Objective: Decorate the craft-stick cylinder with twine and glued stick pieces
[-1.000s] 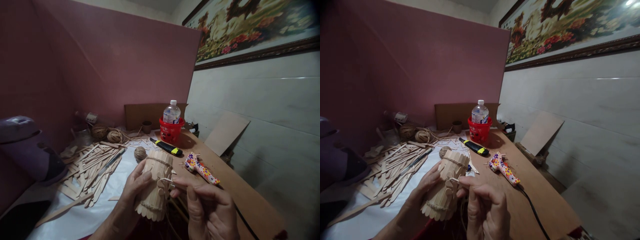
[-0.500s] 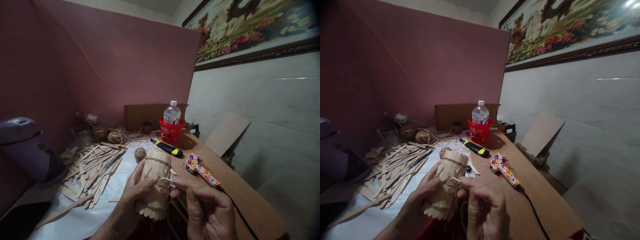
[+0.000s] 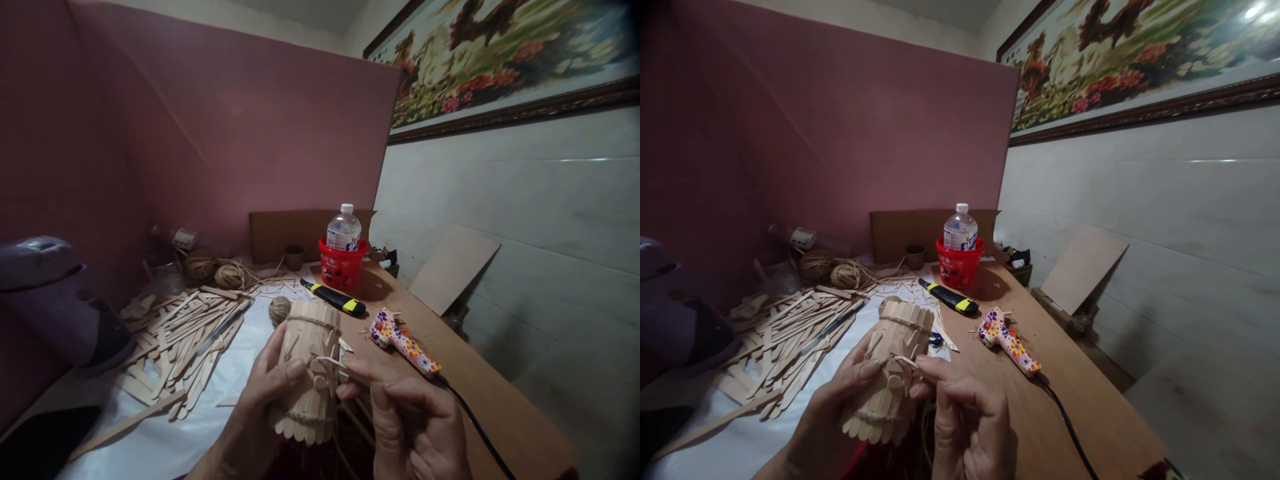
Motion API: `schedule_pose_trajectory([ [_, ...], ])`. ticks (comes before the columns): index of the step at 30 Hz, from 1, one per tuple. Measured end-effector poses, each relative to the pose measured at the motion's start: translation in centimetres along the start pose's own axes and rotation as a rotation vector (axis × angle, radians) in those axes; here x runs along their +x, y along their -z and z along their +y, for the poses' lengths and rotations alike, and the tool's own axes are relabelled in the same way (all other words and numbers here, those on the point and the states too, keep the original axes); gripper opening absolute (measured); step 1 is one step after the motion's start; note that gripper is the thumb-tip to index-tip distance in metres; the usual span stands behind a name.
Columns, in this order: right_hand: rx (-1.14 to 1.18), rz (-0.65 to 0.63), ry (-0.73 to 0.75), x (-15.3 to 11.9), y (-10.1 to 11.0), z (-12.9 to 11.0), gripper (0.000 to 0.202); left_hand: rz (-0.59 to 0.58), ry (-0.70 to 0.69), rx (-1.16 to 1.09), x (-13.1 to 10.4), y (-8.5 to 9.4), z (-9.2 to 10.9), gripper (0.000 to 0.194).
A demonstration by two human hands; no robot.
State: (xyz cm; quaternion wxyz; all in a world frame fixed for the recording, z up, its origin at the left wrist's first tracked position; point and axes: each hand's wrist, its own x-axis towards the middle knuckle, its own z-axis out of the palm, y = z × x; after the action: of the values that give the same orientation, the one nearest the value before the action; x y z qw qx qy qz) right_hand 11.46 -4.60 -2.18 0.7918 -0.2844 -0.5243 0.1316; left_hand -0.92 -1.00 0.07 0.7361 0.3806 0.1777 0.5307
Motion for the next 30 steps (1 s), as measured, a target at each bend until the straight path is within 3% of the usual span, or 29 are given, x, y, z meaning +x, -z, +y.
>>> schedule_pose_trajectory([
  [6,0.013,0.13,-0.109,-0.2,-1.0,-0.6,0.008,0.018,0.027,-0.03,-0.1,0.4,-0.2,0.045],
  [12,0.056,0.183,-0.292,2.0,-0.5,-1.9,0.009,0.081,0.068,-0.066,-0.7,0.5,-0.1,0.049],
  [17,0.094,0.193,-0.35,2.0,-0.8,-2.3,0.011,0.028,0.028,-0.102,-0.6,0.3,-0.3,0.053],
  [22,0.127,0.158,-0.414,1.3,-1.5,-2.1,0.009,-0.007,0.052,-0.084,-0.6,0.3,-0.4,0.043],
  [30,0.155,0.16,-0.429,1.3,-1.6,-2.0,0.008,0.023,0.075,-0.104,-0.5,0.5,-0.5,0.043],
])
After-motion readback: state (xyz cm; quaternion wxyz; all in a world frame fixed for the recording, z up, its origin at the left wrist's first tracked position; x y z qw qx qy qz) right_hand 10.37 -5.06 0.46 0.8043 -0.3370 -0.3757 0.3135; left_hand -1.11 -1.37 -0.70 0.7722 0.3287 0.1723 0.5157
